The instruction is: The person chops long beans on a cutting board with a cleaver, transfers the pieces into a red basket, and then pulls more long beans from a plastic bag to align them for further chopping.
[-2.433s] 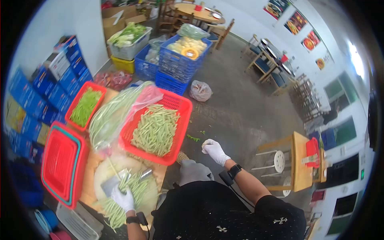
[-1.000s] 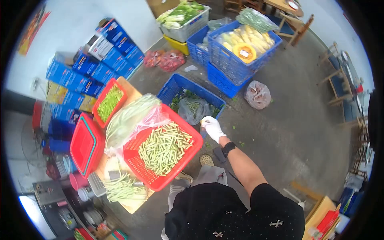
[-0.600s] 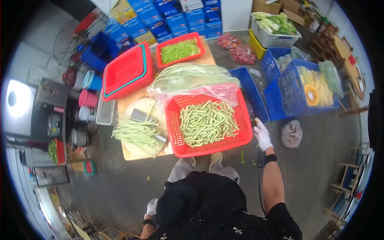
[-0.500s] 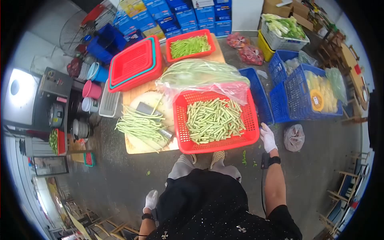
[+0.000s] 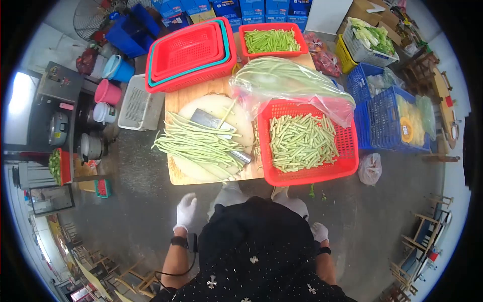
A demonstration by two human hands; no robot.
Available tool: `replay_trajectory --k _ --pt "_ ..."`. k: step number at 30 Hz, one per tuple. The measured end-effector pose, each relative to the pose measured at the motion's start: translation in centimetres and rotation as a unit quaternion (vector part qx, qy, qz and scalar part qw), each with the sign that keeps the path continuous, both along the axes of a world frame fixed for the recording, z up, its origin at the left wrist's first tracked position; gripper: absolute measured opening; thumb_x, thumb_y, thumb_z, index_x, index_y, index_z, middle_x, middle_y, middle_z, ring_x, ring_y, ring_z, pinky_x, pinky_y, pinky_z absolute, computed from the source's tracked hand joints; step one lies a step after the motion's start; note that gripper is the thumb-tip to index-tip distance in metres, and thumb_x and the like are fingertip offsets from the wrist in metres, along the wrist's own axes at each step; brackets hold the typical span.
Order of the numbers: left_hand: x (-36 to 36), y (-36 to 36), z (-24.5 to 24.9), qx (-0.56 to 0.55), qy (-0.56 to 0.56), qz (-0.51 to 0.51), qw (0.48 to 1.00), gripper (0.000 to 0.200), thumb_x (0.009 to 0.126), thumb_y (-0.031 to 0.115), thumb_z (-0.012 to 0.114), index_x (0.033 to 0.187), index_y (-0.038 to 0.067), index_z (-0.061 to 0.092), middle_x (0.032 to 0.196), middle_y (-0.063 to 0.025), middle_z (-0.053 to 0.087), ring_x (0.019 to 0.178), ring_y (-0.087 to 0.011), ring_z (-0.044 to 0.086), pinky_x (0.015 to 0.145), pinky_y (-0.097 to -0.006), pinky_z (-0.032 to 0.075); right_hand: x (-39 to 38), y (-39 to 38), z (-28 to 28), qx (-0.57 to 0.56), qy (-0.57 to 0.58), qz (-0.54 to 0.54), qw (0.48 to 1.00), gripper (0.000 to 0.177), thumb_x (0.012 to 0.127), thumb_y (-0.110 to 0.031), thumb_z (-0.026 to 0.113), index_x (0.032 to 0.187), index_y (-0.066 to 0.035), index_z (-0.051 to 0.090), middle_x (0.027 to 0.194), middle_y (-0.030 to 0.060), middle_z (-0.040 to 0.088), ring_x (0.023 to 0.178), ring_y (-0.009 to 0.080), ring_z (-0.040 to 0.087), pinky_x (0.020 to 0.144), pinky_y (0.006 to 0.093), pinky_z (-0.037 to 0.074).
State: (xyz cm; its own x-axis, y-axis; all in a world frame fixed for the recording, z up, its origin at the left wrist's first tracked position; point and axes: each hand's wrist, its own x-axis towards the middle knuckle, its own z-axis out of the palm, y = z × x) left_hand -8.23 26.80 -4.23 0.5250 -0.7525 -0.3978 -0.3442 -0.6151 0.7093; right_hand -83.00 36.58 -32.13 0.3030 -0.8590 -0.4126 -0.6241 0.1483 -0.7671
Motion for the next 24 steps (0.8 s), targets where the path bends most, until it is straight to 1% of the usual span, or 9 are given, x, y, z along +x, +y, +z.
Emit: replay_trajectory --k 2,4,5,6,8,11,15,20,24 --pt "2.7 -3.8 0.5 0.013 -0.077 -0.088 0.993 0.033 0.099 0.021 0.076 0.125 0.001 0.076 0.126 -0.0196 0.078 0.117 -0.0359 0.074 0.105 -0.0437 0.057 3.0 2.3 1.8 -0.05 -0.018 0.028 0.998 0.035 0.11 -0.027 0.054 0.14 -0.015 0.066 0.133 0.0072 0.074 0.107 0.029 0.074 0.088 0.0459 0.058" --pt "4.0 -8.2 2.4 0.046 -0.152 -0.175 0.972 0.027 0.096 0.02 0.078 0.119 0.005 0.076 0.118 -0.0191 0.078 0.11 -0.0392 0.074 0.098 -0.0467 0.058 7.9 2.5 3.8 0.06 -0.145 -0.119 0.98 0.039 0.11 -0.028 0.054 0.144 -0.014 0.064 0.137 0.008 0.073 0.109 0.03 0.075 0.089 0.0463 0.058" --pt "4.8 -9.7 2.6 -0.082 -0.156 -0.233 0.956 0.023 0.095 0.02 0.078 0.115 0.008 0.076 0.112 -0.0174 0.078 0.106 -0.0409 0.073 0.094 -0.0492 0.059 11.0 1.7 5.8 0.132 -0.191 -0.21 0.95 0.04 0.11 -0.029 0.057 0.145 -0.011 0.063 0.135 0.0094 0.074 0.106 0.0285 0.076 0.089 0.0431 0.058" --pt "5.6 -11.4 2.8 -0.082 -0.145 -0.237 0.957 0.023 0.095 0.02 0.078 0.115 0.008 0.076 0.112 -0.0174 0.078 0.106 -0.0409 0.073 0.094 -0.0492 0.059 12.8 0.5 10.6 0.131 -0.181 -0.217 0.95 0.04 0.11 -0.029 0.057 0.145 -0.011 0.063 0.135 0.0094 0.074 0.106 0.0285 0.076 0.089 0.0431 0.058" --pt "6.5 -13.9 2.9 -0.11 -0.152 -0.327 0.926 0.022 0.091 0.015 0.081 0.111 0.007 0.076 0.11 -0.0137 0.077 0.104 -0.0387 0.072 0.095 -0.0466 0.058 23.5 -7.1 19.8 0.313 -0.11 -0.489 0.807 0.031 0.105 -0.033 0.066 0.121 -0.009 0.079 0.135 0.0083 0.075 0.117 0.0262 0.074 0.099 0.0379 0.058" --pt "7.6 -16.2 2.8 -0.115 -0.162 -0.436 0.878 0.022 0.091 0.017 0.081 0.111 0.008 0.076 0.111 -0.0126 0.075 0.105 -0.0371 0.071 0.095 -0.046 0.056 29.9 -11.0 25.8 0.255 -0.014 -0.445 0.858 0.038 0.111 -0.032 0.063 0.13 -0.001 0.074 0.127 0.0077 0.076 0.111 0.0201 0.074 0.092 0.0319 0.058" --pt "8.8 -16.4 0.9 -0.147 -0.144 -0.44 0.874 0.021 0.094 0.02 0.078 0.113 0.012 0.076 0.111 -0.0098 0.074 0.107 -0.0336 0.07 0.099 -0.0454 0.055 33.1 -13.6 29.9 0.194 0.0 -0.411 0.891 0.038 0.107 -0.024 0.07 0.132 0.004 0.076 0.118 0.0065 0.078 0.103 0.0129 0.069 0.094 0.0298 0.056" --pt "8.5 -16.7 1.2 -0.21 -0.181 -0.33 0.902 0.025 0.093 0.018 0.078 0.117 0.013 0.077 0.111 -0.0091 0.072 0.104 -0.0332 0.068 0.095 -0.0464 0.055 36.3 -18.3 35.6 0.122 0.06 -0.346 0.928 0.036 0.106 -0.022 0.071 0.133 0.002 0.075 0.122 0.0094 0.08 0.112 0.0158 0.071 0.102 0.0305 0.054" --pt "8.5 -17.4 1.1 -0.168 -0.188 -0.38 0.89 0.027 0.091 0.017 0.079 0.119 0.013 0.077 0.111 -0.009 0.071 0.104 -0.0331 0.067 0.093 -0.0455 0.055 41.2 -23.8 40.3 0.08 0.093 -0.177 0.977 0.038 0.106 -0.027 0.07 0.132 0.001 0.074 0.126 0.0155 0.079 0.12 0.0244 0.073 0.106 0.0348 0.054"
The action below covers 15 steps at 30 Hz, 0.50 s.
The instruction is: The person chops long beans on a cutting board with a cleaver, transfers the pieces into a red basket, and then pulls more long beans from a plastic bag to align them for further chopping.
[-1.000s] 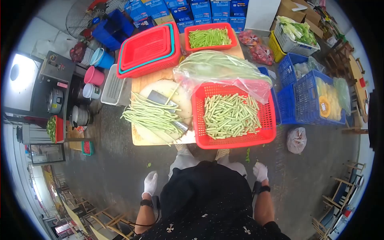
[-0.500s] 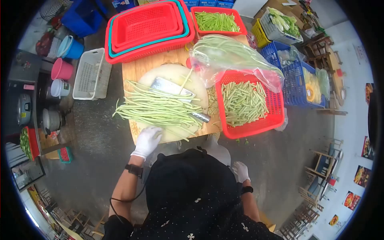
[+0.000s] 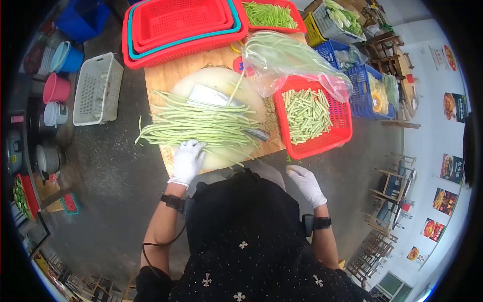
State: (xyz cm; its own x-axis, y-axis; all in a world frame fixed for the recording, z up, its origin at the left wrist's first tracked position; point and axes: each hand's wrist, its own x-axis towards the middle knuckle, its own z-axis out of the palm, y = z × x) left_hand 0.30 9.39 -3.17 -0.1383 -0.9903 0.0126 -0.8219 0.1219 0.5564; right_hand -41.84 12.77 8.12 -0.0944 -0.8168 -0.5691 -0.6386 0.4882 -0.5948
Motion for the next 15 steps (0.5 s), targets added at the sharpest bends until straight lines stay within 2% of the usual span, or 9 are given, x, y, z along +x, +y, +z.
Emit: replay_trajectory --k 2,3,6,8,10,12,13,14,15 --pt "0.2 -0.1 0.3 0.017 -0.027 -0.017 0.999 0.031 0.088 0.012 0.081 0.118 0.013 0.076 0.108 -0.0101 0.069 0.105 -0.0341 0.066 0.093 -0.0448 0.056 2.3 -2.3 0.9 0.021 -0.029 0.101 0.994 0.042 0.106 -0.033 0.068 0.132 0.0 0.074 0.127 0.0198 0.077 0.12 0.0302 0.073 0.106 0.0375 0.054" --pt "0.1 0.0 0.2 0.004 -0.032 -0.023 0.999 0.033 0.086 0.011 0.081 0.119 0.014 0.076 0.108 -0.0096 0.068 0.105 -0.0342 0.065 0.092 -0.0451 0.056 3.1 -3.1 0.4 0.018 -0.032 0.103 0.994 0.042 0.106 -0.033 0.068 0.132 0.0 0.074 0.127 0.0198 0.077 0.12 0.0302 0.073 0.106 0.0375 0.054" --pt "-0.1 -0.1 0.0 -0.002 -0.052 -0.015 0.999 0.026 0.09 0.016 0.078 0.116 0.015 0.077 0.107 -0.0077 0.069 0.102 -0.0316 0.067 0.09 -0.0447 0.055 4.6 -6.1 -1.5 -0.024 -0.028 0.194 0.98 0.04 0.106 -0.033 0.064 0.127 0.0 0.074 0.12 0.0236 0.076 0.115 0.0381 0.072 0.102 0.0438 0.055" --pt "-0.4 0.0 -0.9 -0.009 -0.05 -0.004 0.999 0.027 0.089 0.016 0.078 0.116 0.015 0.076 0.108 -0.0073 0.069 0.103 -0.0312 0.066 0.091 -0.045 0.055 5.7 -7.8 -2.6 -0.068 0.071 0.338 0.936 0.035 0.105 -0.029 0.061 0.122 0.0 0.072 0.114 0.0239 0.075 0.112 0.0441 0.069 0.097 0.0507 0.055" --pt "-0.6 -0.1 -0.9 -0.019 -0.048 0.005 0.999 0.027 0.089 0.016 0.079 0.116 0.015 0.075 0.109 -0.0069 0.068 0.104 -0.0308 0.066 0.092 -0.0454 0.054 7.1 -9.3 -3.0 -0.109 0.053 0.339 0.933 0.03 0.103 -0.026 0.062 0.115 -0.001 0.072 0.107 0.0221 0.074 0.107 0.0434 0.07 0.092 0.0544 0.054" --pt "-0.9 0.0 -0.8 -0.038 -0.056 0.001 0.998 0.031 0.087 0.018 0.081 0.117 0.015 0.072 0.11 -0.0075 0.066 0.105 -0.0313 0.064 0.095 -0.0466 0.052 8.7 -10.9 -2.9 -0.227 0.102 0.327 0.912 0.027 0.101 -0.027 0.066 0.113 -0.003 0.073 0.104 0.0224 0.073 0.102 0.0423 0.071 0.089 0.0546 0.055" --pt "-1.0 0.0 -0.7 0.019 -0.087 0.005 0.996 0.052 0.083 0.021 0.085 0.132 0.016 0.067 0.132 -0.0104 0.064 0.121 -0.0328 0.061 0.105 -0.0496 0.047 8.9 -11.6 -4.8 -0.255 0.099 0.306 0.912 0.026 0.098 -0.027 0.069 0.111 -0.004 0.072 0.099 0.0219 0.071 0.098 0.0417 0.071 0.087 0.0546 0.055" --pt "-1.0 -0.2 -0.4 0.018 -0.09 0.003 0.996 0.052 0.083 0.021 0.085 0.132 0.016 0.067 0.132 -0.0104 0.064 0.121 -0.0328 0.061 0.105 -0.0496 0.047 9.0 -11.6 -6.1 -0.257 0.096 0.303 0.913 0.026 0.098 -0.027 0.069 0.111 -0.004 0.072 0.099 0.0219 0.071 0.098 0.0417 0.071 0.087 0.0546 0.055" --pt "-1.3 -0.9 0.7 -0.021 -0.118 -0.005 0.993 0.07 0.079 0.026 0.089 0.143 0.016 0.061 0.146 -0.0132 0.057 0.134 -0.0344 0.055 0.112 -0.0527 0.042 9.3 -12.3 -6.8 -0.23 0.103 0.305 0.919 0.027 0.098 -0.027 0.07 0.112 -0.004 0.072 0.1 0.0216 0.071 0.098 0.0419 0.071 0.087 0.0543 0.055"
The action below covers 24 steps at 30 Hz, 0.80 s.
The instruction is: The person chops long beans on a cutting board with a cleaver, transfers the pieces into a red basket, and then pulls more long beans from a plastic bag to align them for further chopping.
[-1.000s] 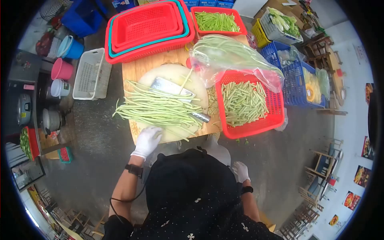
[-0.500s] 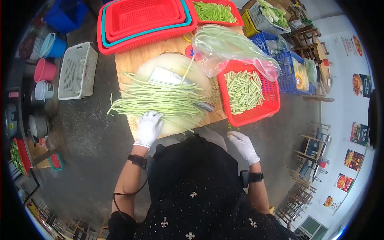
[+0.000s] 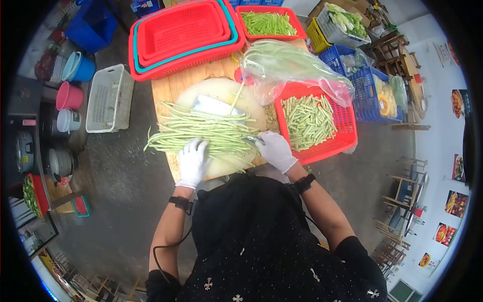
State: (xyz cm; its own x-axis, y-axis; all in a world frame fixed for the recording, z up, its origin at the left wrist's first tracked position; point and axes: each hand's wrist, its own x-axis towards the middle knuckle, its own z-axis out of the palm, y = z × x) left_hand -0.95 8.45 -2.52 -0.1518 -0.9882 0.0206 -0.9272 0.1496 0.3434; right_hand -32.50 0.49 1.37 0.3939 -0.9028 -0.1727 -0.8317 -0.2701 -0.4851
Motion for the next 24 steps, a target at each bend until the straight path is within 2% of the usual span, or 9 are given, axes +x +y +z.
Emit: replay_trajectory --k 1,2,4,8,13,16,18,22,24 --pt "-0.1 -0.8 1.0 -0.038 -0.027 -0.011 0.999 0.088 0.076 0.031 0.092 0.155 0.016 0.055 0.16 -0.0161 0.051 0.146 -0.0361 0.049 0.12 -0.0557 0.038 0.2 -0.6 -0.5 0.025 0.015 -0.004 1.0 0.028 0.097 -0.027 0.071 0.113 -0.003 0.071 0.101 0.0213 0.072 0.098 0.0422 0.071 0.088 0.054 0.055" --pt "0.0 -1.7 1.5 -0.041 -0.029 -0.011 0.999 0.088 0.076 0.031 0.092 0.155 0.016 0.055 0.16 -0.0161 0.051 0.146 -0.0361 0.049 0.12 -0.0557 0.038 0.3 -1.1 -1.0 0.043 0.014 0.001 0.999 0.033 0.095 -0.029 0.073 0.112 -0.001 0.071 0.104 0.0244 0.071 0.101 0.0434 0.071 0.09 0.0535 0.056" --pt "0.2 -3.9 1.9 0.022 -0.07 -0.073 0.995 0.128 0.067 0.047 0.098 0.171 0.01 0.034 0.177 -0.023 0.029 0.164 -0.0404 0.027 0.131 -0.0638 0.02 0.7 -1.7 -1.4 0.058 0.01 -0.007 0.998 0.035 0.094 -0.03 0.074 0.112 0.0 0.07 0.105 0.0263 0.071 0.102 0.0443 0.071 0.092 0.0535 0.056" --pt "0.7 -8.3 2.4 0.04 -0.121 -0.181 0.975 0.146 0.058 0.058 0.099 0.172 0.005 0.025 0.177 -0.024 0.028 0.165 -0.0405 0.025 0.134 -0.0651 0.012 0.0 -2.3 -5.4 0.01 -0.029 -0.014 0.999 0.04 0.091 -0.031 0.076 0.109 0.005 0.07 0.108 0.0303 0.07 0.103 0.0464 0.071 0.096 0.0538 0.057" --pt "0.8 -10.6 2.5 0.095 -0.1 -0.211 0.968 0.145 0.058 0.062 0.096 0.171 0.003 0.027 0.172 -0.025 0.035 0.164 -0.0392 0.028 0.135 -0.062 0.012 0.8 -2.8 -5.1 0.044 0.059 0.04 0.996 0.029 0.088 -0.019 0.069 0.102 0.006 0.072 0.109 0.0307 0.07 0.103 0.0465 0.071 0.097 0.0536 0.057" --pt "1.3 -10.3 1.3 0.064 -0.03 -0.207 0.976 0.135 0.065 0.057 0.094 0.171 0.006 0.028 0.161 -0.0213 0.049 0.156 -0.0364 0.04 0.135 -0.0545 0.02 1.4 -2.5 -4.7 0.059 0.091 0.031 0.994 0.03 0.086 -0.016 0.066 0.108 0.004 0.071 0.108 0.0304 0.07 0.104 0.0464 0.071 0.096 0.0545 0.057" --pt "1.4 -9.9 0.7 0.049 -0.011 -0.195 0.98 0.132 0.066 0.055 0.094 0.17 0.006 0.03 0.158 -0.0205 0.051 0.153 -0.0363 0.043 0.134 -0.0539 0.023 1.6 -2.2 -3.5 0.082 0.031 -0.01 0.996 0.033 0.087 -0.016 0.065 0.115 0.002 0.068 0.111 0.0313 0.07 0.107 0.0455 0.072 0.095 0.0558 0.057" --pt "1.5 -8.3 -0.9 -0.015 0.026 -0.167 0.986 0.12 0.069 0.049 0.093 0.166 0.004 0.038 0.149 -0.0179 0.056 0.142 -0.0362 0.051 0.129 -0.0531 0.032 2.0 -1.9 -1.1 0.103 0.049 -0.018 0.993 0.039 0.089 -0.017 0.064 0.125 -0.001 0.065 0.109 0.0283 0.074 0.103 0.044 0.075 0.09 0.0571 0.058" --pt "1.5 -7.9 -1.7 -0.022 0.025 -0.149 0.988 0.114 0.071 0.044 0.092 0.165 0.004 0.041 0.147 -0.0176 0.057 0.138 -0.0369 0.053 0.125 -0.0534 0.036 1.9 -2.3 -0.4 0.124 0.133 0.027 0.983 0.043 0.092 -0.02 0.065 0.132 -0.003 0.065 0.104 0.0232 0.078 0.094 0.0416 0.077 0.082 0.0556 0.06"
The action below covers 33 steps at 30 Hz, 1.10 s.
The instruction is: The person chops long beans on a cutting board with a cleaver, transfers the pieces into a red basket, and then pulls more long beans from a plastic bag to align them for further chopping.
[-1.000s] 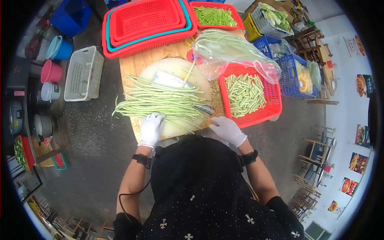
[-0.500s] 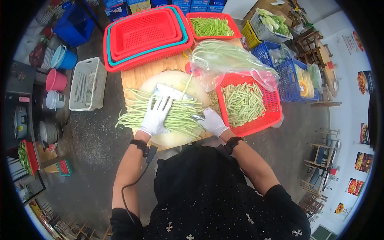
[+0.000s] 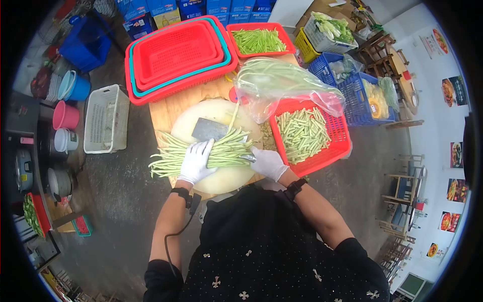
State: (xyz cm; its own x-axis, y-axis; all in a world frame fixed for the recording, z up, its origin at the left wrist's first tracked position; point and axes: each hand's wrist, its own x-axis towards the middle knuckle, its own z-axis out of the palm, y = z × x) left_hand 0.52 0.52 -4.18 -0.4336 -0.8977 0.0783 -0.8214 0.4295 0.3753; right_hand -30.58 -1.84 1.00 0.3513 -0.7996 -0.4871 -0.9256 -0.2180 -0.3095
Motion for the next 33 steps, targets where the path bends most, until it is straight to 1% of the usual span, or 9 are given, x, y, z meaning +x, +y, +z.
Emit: replay_trajectory --k 4,6,10,17,22,27,29,30,33 --pt "0.0 0.5 -1.0 -0.017 -0.006 0.026 0.999 0.111 0.072 0.043 0.092 0.164 0.005 0.042 0.145 -0.0168 0.058 0.138 -0.0354 0.054 0.124 -0.0529 0.037 -1.5 0.1 2.7 -0.098 0.013 0.028 0.995 0.044 0.093 -0.023 0.067 0.132 -0.004 0.065 0.096 0.0187 0.079 0.083 0.0395 0.077 0.073 0.053 0.06" --pt "-0.2 0.4 -1.5 -0.055 0.019 0.047 0.997 0.108 0.073 0.042 0.091 0.163 0.006 0.043 0.145 -0.0161 0.059 0.139 -0.0337 0.054 0.124 -0.0524 0.037 -2.5 -0.1 4.5 -0.147 -0.002 0.039 0.988 0.038 0.093 -0.025 0.068 0.125 -0.005 0.065 0.094 0.0185 0.079 0.081 0.0377 0.077 0.069 0.0512 0.06" --pt "-0.2 0.2 -1.4 -0.029 0.006 0.047 0.998 0.104 0.076 0.043 0.09 0.162 0.007 0.044 0.145 -0.0158 0.059 0.14 -0.0326 0.054 0.124 -0.0525 0.037 -4.3 -0.2 7.1 -0.111 0.032 0.064 0.991 0.035 0.092 -0.025 0.069 0.122 -0.007 0.065 0.084 0.016 0.077 0.076 0.0387 0.076 0.066 0.0532 0.059" --pt "-0.5 -1.1 -0.1 0.016 -0.042 0.071 0.996 0.11 0.077 0.056 0.086 0.164 0.005 0.042 0.154 -0.0205 0.053 0.146 -0.0373 0.047 0.127 -0.0548 0.031 -8.4 2.6 14.3 -0.083 0.078 0.045 0.992 0.03 0.091 -0.026 0.072 0.115 -0.009 0.07 0.083 0.0192 0.076 0.079 0.0405 0.076 0.067 0.0532 0.059" --pt "-0.6 -2.5 0.2 0.047 -0.072 0.082 0.993 0.122 0.075 0.065 0.087 0.167 0.004 0.036 0.164 -0.0243 0.045 0.154 -0.0426 0.039 0.131 -0.057 0.024 -10.7 7.0 18.1 -0.148 0.098 -0.02 0.984 0.04 0.085 -0.024 0.076 0.123 -0.011 0.075 0.085 0.0178 0.077 0.075 0.0391 0.076 0.068 0.0503 0.06" --pt "-0.5 -3.6 0.8 0.044 -0.072 0.078 0.993 0.13 0.071 0.068 0.088 0.169 0.004 0.032 0.169 -0.0252 0.039 0.16 -0.0431 0.031 0.133 -0.0594 0.018 -11.0 12.3 19.0 -0.162 0.084 -0.108 0.977 0.038 0.084 -0.022 0.076 0.12 -0.013 0.079 0.084 0.0176 0.076 0.075 0.0372 0.076 0.069 0.0479 0.061" --pt "-0.3 -4.4 1.1 0.042 -0.08 0.074 0.993 0.13 0.071 0.069 0.088 0.17 0.004 0.032 0.17 -0.0252 0.039 0.16 -0.0428 0.031 0.133 -0.0599 0.017 -10.8 14.1 18.1 -0.141 0.018 -0.205 0.968 0.038 0.084 -0.022 0.076 0.121 -0.014 0.081 0.089 0.0204 0.077 0.08 0.0389 0.077 0.073 0.0473 0.062" --pt "-0.4 -4.7 1.3 0.041 -0.088 0.071 0.993 0.131 0.071 0.07 0.088 0.17 0.004 0.032 0.17 -0.0252 0.039 0.161 -0.0425 0.03 0.133 -0.0604 0.017 -10.1 14.6 18.2 -0.084 0.007 -0.261 0.962 0.043 0.085 -0.022 0.08 0.126 -0.008 0.079 0.097 0.0245 0.078 0.089 0.0384 0.079 0.08 0.0418 0.063" --pt "-0.8 -6.2 1.0 0.055 -0.103 0.087 0.989 0.131 0.071 0.071 0.087 0.17 0.005 0.032 0.171 -0.0258 0.039 0.161 -0.0427 0.03 0.133 -0.0611 0.016 -9.2 17.0 17.0 -0.08 -0.026 -0.312 0.946 0.042 0.086 -0.021 0.08 0.126 -0.007 0.079 0.1 0.0243 0.078 0.093 0.0376 0.079 0.083 0.0407 0.063"
